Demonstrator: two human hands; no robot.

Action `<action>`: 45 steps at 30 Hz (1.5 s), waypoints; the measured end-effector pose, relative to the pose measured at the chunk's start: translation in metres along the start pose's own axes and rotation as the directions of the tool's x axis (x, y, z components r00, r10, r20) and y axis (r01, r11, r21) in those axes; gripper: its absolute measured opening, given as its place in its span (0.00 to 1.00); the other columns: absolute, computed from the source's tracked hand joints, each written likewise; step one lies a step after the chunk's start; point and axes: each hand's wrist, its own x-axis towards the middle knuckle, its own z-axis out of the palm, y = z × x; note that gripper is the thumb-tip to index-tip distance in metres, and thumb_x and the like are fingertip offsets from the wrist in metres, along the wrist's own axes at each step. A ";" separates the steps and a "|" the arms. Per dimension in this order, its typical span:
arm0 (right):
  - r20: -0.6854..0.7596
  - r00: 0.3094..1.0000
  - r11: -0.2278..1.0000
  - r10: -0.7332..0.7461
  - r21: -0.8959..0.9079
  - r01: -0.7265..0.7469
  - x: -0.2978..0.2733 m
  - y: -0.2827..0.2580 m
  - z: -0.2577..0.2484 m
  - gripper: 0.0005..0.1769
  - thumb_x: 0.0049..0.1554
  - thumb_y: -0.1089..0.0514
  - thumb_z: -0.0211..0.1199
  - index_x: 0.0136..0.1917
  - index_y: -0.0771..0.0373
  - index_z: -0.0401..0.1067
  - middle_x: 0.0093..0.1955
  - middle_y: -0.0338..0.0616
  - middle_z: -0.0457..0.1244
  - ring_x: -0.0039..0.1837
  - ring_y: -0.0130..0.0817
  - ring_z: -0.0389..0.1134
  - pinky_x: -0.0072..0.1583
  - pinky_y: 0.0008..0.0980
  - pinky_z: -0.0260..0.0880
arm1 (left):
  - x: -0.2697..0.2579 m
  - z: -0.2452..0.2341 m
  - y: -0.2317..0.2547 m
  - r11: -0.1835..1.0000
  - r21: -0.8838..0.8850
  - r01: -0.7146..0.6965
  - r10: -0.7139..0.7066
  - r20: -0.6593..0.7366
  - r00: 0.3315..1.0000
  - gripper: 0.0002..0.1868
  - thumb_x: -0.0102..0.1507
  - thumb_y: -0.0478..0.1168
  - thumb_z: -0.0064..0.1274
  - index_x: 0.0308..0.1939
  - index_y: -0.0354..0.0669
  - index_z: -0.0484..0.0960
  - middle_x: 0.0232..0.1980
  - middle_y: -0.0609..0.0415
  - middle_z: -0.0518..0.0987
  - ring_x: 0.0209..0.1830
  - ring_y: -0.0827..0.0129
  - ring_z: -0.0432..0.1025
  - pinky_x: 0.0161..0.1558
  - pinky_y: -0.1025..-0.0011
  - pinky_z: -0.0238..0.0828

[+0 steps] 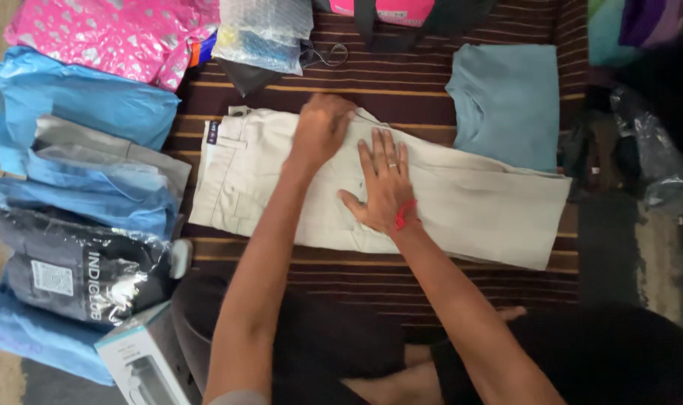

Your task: The person folds a light blue t-shirt and places it on a striped mat. They then fold a pair of dark grey shorts and place them into a black and pink duffel bag. Finally, they fold a pair of white trousers on the mat.

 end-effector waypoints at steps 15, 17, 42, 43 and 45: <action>0.030 0.999 1.000 -0.026 -0.014 0.026 0.002 -0.002 -0.003 0.51 0.53 0.34 0.64 0.78 0.68 0.56 0.81 0.64 0.47 0.82 0.61 0.45 0.77 0.63 0.42 | 0.056 0.032 -0.057 0.960 0.270 0.070 -0.199 0.485 0.851 0.10 0.58 0.38 0.53 0.36 0.42 0.89 0.51 0.39 0.81 0.55 0.42 0.73 0.55 0.48 0.72; 0.042 0.999 1.000 -0.024 -0.014 0.025 0.002 -0.001 -0.008 0.51 0.52 0.34 0.64 0.78 0.66 0.56 0.81 0.63 0.47 0.82 0.61 0.45 0.77 0.63 0.42 | 0.054 0.039 -0.055 0.944 0.298 0.140 -0.269 0.453 0.850 0.11 0.57 0.38 0.52 0.38 0.43 0.88 0.52 0.41 0.80 0.57 0.44 0.71 0.56 0.47 0.70; -0.050 0.995 0.990 0.092 0.113 -0.086 -0.019 0.010 0.005 0.51 0.57 0.34 0.62 0.80 0.70 0.53 0.82 0.63 0.47 0.84 0.55 0.43 0.79 0.59 0.38 | -0.061 0.001 0.031 0.915 0.392 -0.093 0.010 0.208 0.978 0.34 0.69 0.60 0.43 0.77 0.52 0.66 0.77 0.49 0.66 0.78 0.53 0.57 0.75 0.50 0.49; -0.092 0.990 0.987 0.106 0.133 -0.093 -0.024 0.014 0.004 0.51 0.60 0.35 0.60 0.81 0.71 0.51 0.83 0.62 0.48 0.85 0.55 0.43 0.80 0.59 0.39 | -0.061 0.001 0.031 0.918 0.386 -0.092 0.007 0.215 0.977 0.37 0.69 0.62 0.43 0.78 0.51 0.64 0.78 0.48 0.65 0.79 0.52 0.56 0.75 0.49 0.47; -0.057 0.993 0.994 0.100 0.044 -0.098 -0.038 0.018 -0.001 0.48 0.59 0.34 0.58 0.80 0.67 0.53 0.82 0.61 0.48 0.84 0.56 0.44 0.79 0.59 0.38 | -0.066 0.001 0.034 0.876 0.475 -0.084 -0.027 0.221 0.975 0.40 0.66 0.67 0.43 0.78 0.54 0.62 0.79 0.50 0.63 0.81 0.55 0.53 0.76 0.42 0.39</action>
